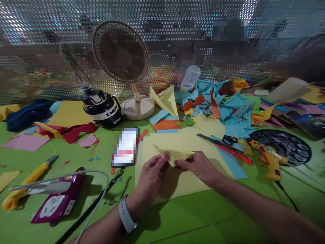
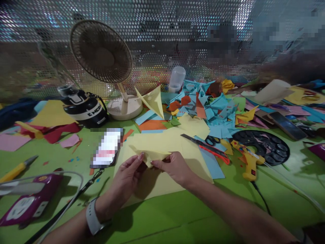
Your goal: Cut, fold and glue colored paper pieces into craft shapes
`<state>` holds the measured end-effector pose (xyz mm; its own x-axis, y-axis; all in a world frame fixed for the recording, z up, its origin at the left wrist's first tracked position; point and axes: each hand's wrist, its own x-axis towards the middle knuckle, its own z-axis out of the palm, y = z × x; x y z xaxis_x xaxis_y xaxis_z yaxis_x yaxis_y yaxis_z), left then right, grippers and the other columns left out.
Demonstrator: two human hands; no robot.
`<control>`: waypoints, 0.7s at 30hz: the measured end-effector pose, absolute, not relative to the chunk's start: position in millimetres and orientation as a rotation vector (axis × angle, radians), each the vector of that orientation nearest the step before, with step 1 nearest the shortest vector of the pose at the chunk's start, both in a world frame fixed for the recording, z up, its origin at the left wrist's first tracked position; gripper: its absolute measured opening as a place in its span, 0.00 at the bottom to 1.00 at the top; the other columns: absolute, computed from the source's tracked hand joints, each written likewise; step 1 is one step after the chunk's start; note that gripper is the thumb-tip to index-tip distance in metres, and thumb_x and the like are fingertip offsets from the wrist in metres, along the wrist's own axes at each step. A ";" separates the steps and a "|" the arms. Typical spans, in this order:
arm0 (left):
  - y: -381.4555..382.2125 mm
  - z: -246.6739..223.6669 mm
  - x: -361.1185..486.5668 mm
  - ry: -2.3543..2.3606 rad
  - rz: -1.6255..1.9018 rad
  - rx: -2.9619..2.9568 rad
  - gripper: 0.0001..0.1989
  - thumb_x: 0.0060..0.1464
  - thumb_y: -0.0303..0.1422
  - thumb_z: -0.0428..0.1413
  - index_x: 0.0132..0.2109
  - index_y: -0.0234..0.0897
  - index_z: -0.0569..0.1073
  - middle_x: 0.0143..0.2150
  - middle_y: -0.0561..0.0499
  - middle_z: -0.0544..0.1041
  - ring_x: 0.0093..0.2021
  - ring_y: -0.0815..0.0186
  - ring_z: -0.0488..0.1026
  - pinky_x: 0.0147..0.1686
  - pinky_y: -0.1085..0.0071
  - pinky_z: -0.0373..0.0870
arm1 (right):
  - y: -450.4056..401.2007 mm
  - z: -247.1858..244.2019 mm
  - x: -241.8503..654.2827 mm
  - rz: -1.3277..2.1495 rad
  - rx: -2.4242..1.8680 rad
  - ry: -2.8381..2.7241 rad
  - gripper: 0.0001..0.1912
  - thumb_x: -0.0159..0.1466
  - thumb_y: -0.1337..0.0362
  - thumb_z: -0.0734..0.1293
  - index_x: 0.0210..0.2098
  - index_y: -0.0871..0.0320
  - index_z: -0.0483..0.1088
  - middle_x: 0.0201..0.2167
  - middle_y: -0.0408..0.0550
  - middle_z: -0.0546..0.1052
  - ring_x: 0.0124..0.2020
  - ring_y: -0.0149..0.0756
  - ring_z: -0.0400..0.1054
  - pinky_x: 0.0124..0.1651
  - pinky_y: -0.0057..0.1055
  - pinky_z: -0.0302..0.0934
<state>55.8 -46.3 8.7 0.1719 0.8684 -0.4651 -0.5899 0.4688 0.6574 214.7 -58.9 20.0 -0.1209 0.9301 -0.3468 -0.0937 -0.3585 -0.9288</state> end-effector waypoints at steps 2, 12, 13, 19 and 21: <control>-46.3 7.3 55.6 0.912 1.061 0.374 0.15 0.30 0.35 0.74 0.28 0.36 0.79 0.28 0.53 0.81 0.30 0.71 0.75 0.37 0.74 0.72 | -59.0 20.0 214.1 1.595 -1.323 -0.994 0.20 0.41 0.53 0.79 0.28 0.60 0.80 0.24 0.46 0.80 0.27 0.32 0.71 0.34 0.29 0.65; -44.3 6.3 52.8 0.900 1.090 0.378 0.13 0.35 0.34 0.73 0.28 0.35 0.79 0.25 0.56 0.78 0.25 0.75 0.71 0.31 0.79 0.71 | -59.1 15.2 216.1 1.564 -1.403 -1.108 0.22 0.44 0.48 0.77 0.25 0.61 0.79 0.23 0.49 0.80 0.26 0.32 0.71 0.34 0.30 0.65; -44.4 6.3 52.8 0.905 1.091 0.374 0.13 0.35 0.34 0.73 0.28 0.35 0.78 0.24 0.56 0.77 0.25 0.75 0.71 0.30 0.79 0.71 | -59.0 14.0 216.3 1.555 -1.398 -1.127 0.22 0.44 0.48 0.77 0.25 0.61 0.80 0.23 0.49 0.80 0.26 0.32 0.71 0.33 0.30 0.65; -43.8 7.8 51.5 0.911 1.068 0.388 0.14 0.34 0.35 0.73 0.28 0.35 0.79 0.24 0.56 0.77 0.25 0.75 0.70 0.29 0.80 0.69 | -60.5 8.5 218.0 1.528 -1.380 -1.197 0.22 0.49 0.46 0.74 0.26 0.62 0.79 0.24 0.50 0.80 0.26 0.32 0.70 0.32 0.30 0.64; -42.9 9.0 51.1 0.907 1.065 0.398 0.14 0.33 0.35 0.73 0.26 0.34 0.78 0.22 0.56 0.76 0.24 0.76 0.69 0.28 0.81 0.68 | -60.3 9.0 219.7 1.475 -1.413 -1.210 0.23 0.50 0.45 0.73 0.26 0.62 0.79 0.23 0.49 0.79 0.24 0.31 0.69 0.29 0.29 0.62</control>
<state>51.1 -42.9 9.0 0.1828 0.8781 -0.4422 -0.5763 0.4601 0.6754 219.7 -60.3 9.0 -0.1109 0.9529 -0.2821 0.0906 -0.2730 -0.9577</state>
